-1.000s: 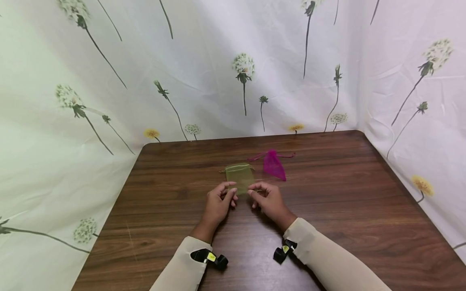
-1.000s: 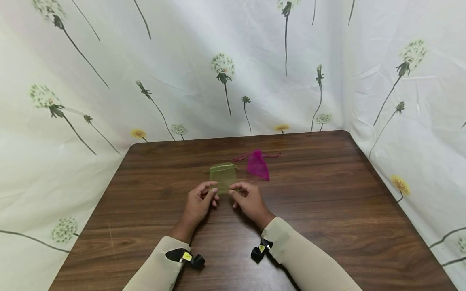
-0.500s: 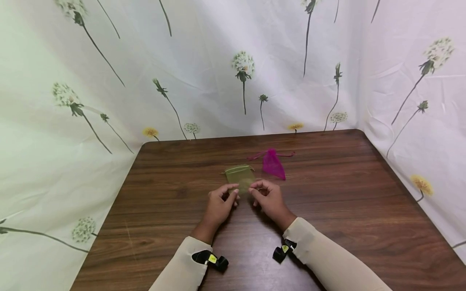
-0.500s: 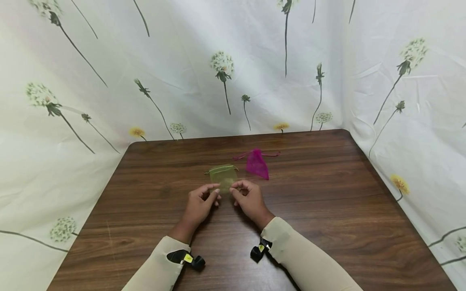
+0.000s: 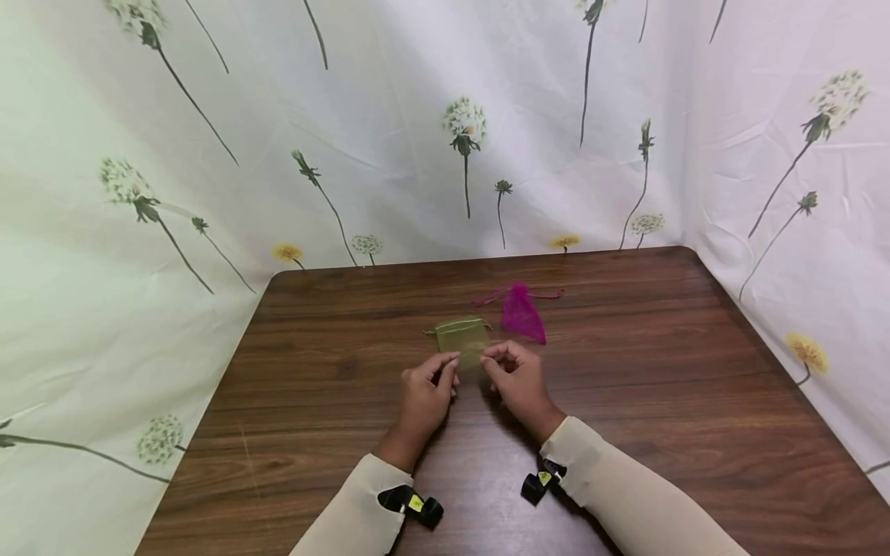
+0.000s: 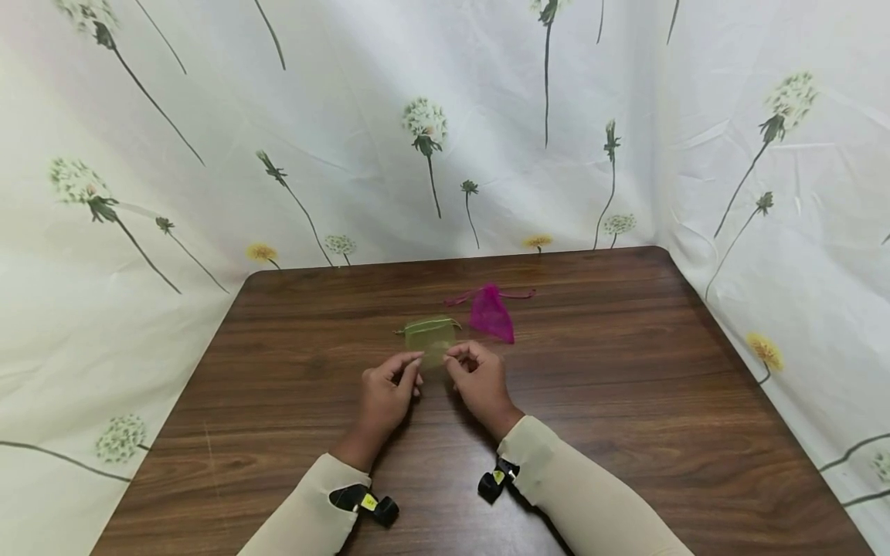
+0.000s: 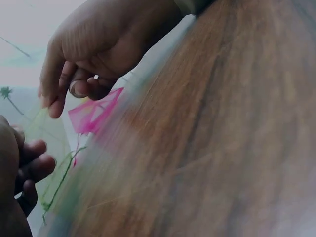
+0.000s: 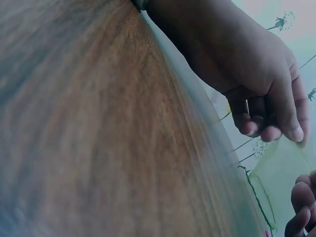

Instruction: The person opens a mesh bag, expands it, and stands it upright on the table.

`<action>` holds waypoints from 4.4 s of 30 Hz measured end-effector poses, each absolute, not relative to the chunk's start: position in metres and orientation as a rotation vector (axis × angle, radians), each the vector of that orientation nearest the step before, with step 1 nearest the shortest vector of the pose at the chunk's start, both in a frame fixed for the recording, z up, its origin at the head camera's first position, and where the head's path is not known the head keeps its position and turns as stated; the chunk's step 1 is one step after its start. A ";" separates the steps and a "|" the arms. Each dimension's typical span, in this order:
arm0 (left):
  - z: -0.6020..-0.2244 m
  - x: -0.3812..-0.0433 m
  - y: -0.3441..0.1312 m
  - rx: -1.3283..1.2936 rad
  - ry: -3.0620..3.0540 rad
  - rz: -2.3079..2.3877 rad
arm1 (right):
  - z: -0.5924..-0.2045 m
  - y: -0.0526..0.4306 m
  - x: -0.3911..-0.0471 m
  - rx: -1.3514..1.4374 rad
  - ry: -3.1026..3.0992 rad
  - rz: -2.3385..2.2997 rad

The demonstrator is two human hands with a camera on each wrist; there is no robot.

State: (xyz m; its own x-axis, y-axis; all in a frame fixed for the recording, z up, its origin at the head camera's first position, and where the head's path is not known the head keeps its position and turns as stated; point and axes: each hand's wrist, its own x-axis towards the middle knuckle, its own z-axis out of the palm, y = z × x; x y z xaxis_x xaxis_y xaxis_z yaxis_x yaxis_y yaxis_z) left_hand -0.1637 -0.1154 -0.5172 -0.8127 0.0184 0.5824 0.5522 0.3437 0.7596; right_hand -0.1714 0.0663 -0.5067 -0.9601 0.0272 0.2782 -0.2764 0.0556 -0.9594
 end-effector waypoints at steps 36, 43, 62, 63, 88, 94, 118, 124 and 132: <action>-0.518 -0.162 -0.110 -0.386 -2.019 -1.514 | -0.512 0.062 -0.172 0.369 -2.042 1.813; -0.514 -0.159 -0.108 -0.285 -2.135 -1.487 | -0.512 0.062 -0.172 0.391 -2.095 1.787; -0.513 -0.158 -0.107 -0.241 -2.176 -1.323 | -0.511 0.062 -0.172 0.371 -2.140 1.629; -0.512 -0.158 -0.107 -0.236 -2.171 -1.331 | -0.511 0.062 -0.172 0.373 -2.134 1.613; -0.514 -0.159 -0.106 -0.221 -2.262 -1.204 | -0.515 0.063 -0.175 0.414 -2.056 1.358; -0.516 -0.159 -0.106 -0.248 -2.209 -1.290 | -0.516 0.063 -0.175 0.397 -2.044 1.373; -0.514 -0.157 -0.105 -0.261 -2.212 -1.214 | -0.516 0.064 -0.174 0.440 -1.994 1.323; -0.515 -0.159 -0.105 -0.256 -2.196 -1.171 | -0.514 0.064 -0.173 0.413 -2.025 1.332; -0.515 -0.159 -0.106 -0.246 -2.258 -1.024 | -0.516 0.066 -0.175 0.407 -2.093 1.282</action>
State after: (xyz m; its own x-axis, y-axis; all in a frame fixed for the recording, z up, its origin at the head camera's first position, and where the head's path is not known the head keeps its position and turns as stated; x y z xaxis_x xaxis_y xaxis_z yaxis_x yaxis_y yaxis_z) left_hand -0.1592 -0.1059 -0.5153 -0.7782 -0.0880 0.6219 0.4098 0.6792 0.6089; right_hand -0.1747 0.0659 -0.5164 -0.7457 0.0667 0.6629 -0.5603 0.4756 -0.6782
